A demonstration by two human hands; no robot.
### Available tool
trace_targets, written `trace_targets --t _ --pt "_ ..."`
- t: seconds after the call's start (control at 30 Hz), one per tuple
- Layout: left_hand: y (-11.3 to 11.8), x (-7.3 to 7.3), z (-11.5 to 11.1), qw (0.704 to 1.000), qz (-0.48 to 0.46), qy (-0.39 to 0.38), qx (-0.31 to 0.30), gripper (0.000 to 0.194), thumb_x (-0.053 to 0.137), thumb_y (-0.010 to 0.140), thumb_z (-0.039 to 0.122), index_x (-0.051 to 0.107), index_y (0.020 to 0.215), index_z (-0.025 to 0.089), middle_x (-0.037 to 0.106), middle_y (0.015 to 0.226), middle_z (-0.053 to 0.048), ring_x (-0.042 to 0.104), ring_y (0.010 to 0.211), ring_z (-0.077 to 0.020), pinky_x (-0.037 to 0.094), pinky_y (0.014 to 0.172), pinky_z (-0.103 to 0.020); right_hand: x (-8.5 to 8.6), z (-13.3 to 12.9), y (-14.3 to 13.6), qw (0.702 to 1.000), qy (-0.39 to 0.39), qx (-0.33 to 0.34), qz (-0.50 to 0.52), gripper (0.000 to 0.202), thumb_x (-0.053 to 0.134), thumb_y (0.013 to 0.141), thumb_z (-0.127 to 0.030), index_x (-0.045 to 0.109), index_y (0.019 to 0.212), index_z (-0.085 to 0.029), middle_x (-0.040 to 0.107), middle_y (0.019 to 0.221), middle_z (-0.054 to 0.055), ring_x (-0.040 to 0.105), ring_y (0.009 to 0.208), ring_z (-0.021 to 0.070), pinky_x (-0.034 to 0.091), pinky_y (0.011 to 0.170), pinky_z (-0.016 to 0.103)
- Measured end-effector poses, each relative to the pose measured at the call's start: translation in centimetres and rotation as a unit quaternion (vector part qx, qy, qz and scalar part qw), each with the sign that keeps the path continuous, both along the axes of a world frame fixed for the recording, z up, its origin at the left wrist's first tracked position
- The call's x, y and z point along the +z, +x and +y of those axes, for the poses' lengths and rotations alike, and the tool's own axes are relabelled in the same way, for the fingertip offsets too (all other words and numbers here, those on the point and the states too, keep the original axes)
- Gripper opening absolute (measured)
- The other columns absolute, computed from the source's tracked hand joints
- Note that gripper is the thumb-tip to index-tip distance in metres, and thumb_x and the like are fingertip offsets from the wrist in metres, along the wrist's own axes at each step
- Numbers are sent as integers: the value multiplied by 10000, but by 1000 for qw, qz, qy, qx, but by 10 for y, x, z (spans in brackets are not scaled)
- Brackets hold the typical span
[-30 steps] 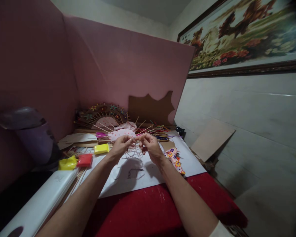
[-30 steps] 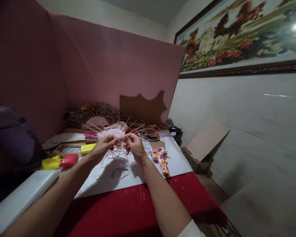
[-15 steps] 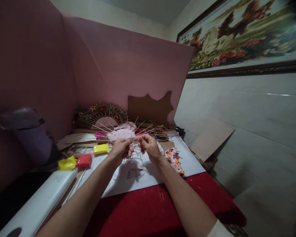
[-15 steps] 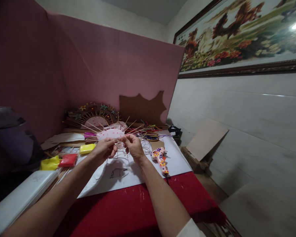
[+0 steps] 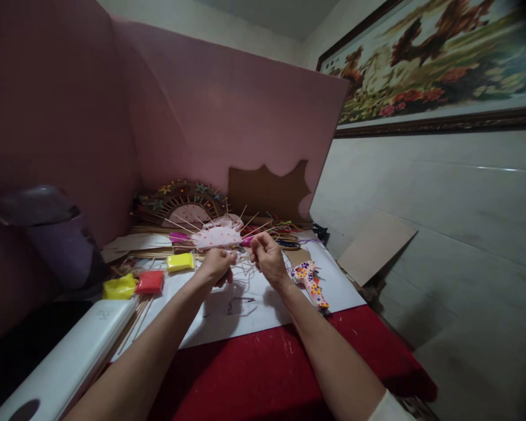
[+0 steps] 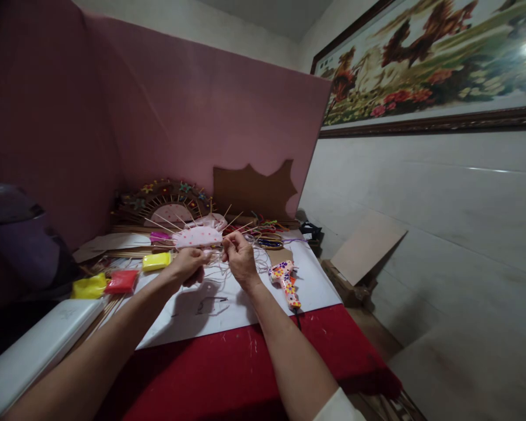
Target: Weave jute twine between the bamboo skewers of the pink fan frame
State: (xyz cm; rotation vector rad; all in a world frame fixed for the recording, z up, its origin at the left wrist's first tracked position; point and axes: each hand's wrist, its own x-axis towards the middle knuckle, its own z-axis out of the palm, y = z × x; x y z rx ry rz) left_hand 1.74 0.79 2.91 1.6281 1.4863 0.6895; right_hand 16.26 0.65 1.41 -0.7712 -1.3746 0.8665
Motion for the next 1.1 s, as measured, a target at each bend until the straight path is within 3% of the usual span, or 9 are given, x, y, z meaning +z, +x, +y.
trace_targets --t 0.1,0.2,0.3,0.43,0.53,0.77,0.87,0.97,1.1 --pt "-14 6 3 984 113 100 94 294 470 805 376 568 615 172 574 486 -67 537 540 -198 330 527 -282 2 1 4 999 -14 -28 10 284 558 781 -473 448 745 -213 408 414 -105 275 317 43 226 327 157" --pt "-20 9 3 913 251 279 158 171 539 767 296 645 679 194 675 767 -122 548 852 -296 347 673 -355 3 0 4 999 -25 -45 -14 291 558 772 -482 457 738 -212 409 396 -99 296 323 53 228 342 166" --pt "-9 10 -3 907 152 377 107 152 534 763 212 686 764 209 687 848 -102 551 865 -268 360 707 -336 1 -1 1 996 -16 -60 -61 295 551 771 -492 483 726 -209 450 407 -79 355 336 68 255 357 177" --pt "11 9 -12 949 -53 306 55 93 618 675 190 693 714 229 658 654 -38 577 678 -205 365 582 -257 -1 -5 -3 991 2 -83 -105 279 515 803 -482 485 721 -217 478 422 -71 392 333 80 286 372 188" --pt "16 8 -15 958 -72 271 62 82 604 671 183 670 701 222 646 651 -29 579 604 -173 348 511 -233 -1 -7 -3 985 9 -119 -128 250 493 822 -462 498 735 -227 494 435 -64 413 341 90 288 379 193" --pt "16 1 -12 985 -141 9 -99 306 657 563 180 550 848 152 606 558 9 426 291 -88 222 315 -192 0 -9 -1 960 32 -178 -212 187 460 850 -392 516 760 -238 522 471 -48 461 389 113 314 421 212" --pt "10 -1 -6 978 -164 -17 -129 147 636 582 204 569 692 135 542 432 12 366 314 -61 195 333 -177 2 -8 1 960 41 -194 -198 187 484 839 -389 526 750 -229 504 445 -53 473 406 113 337 456 213" --pt "-3 -1 4 962 -262 -1 -77 173 646 597 257 536 543 135 414 355 46 293 323 -37 178 357 -179 6 -5 6 980 -1 -172 -103 227 541 792 -417 489 699 -218 428 382 -79 397 350 90 289 405 200" --pt "-23 0 20 951 -301 32 67 175 680 544 213 514 533 159 297 338 97 206 306 -31 148 355 -197 13 -5 12 988 -141 -4 66 302 595 736 -451 408 685 -219 327 365 -129 160 286 36 103 321 177"
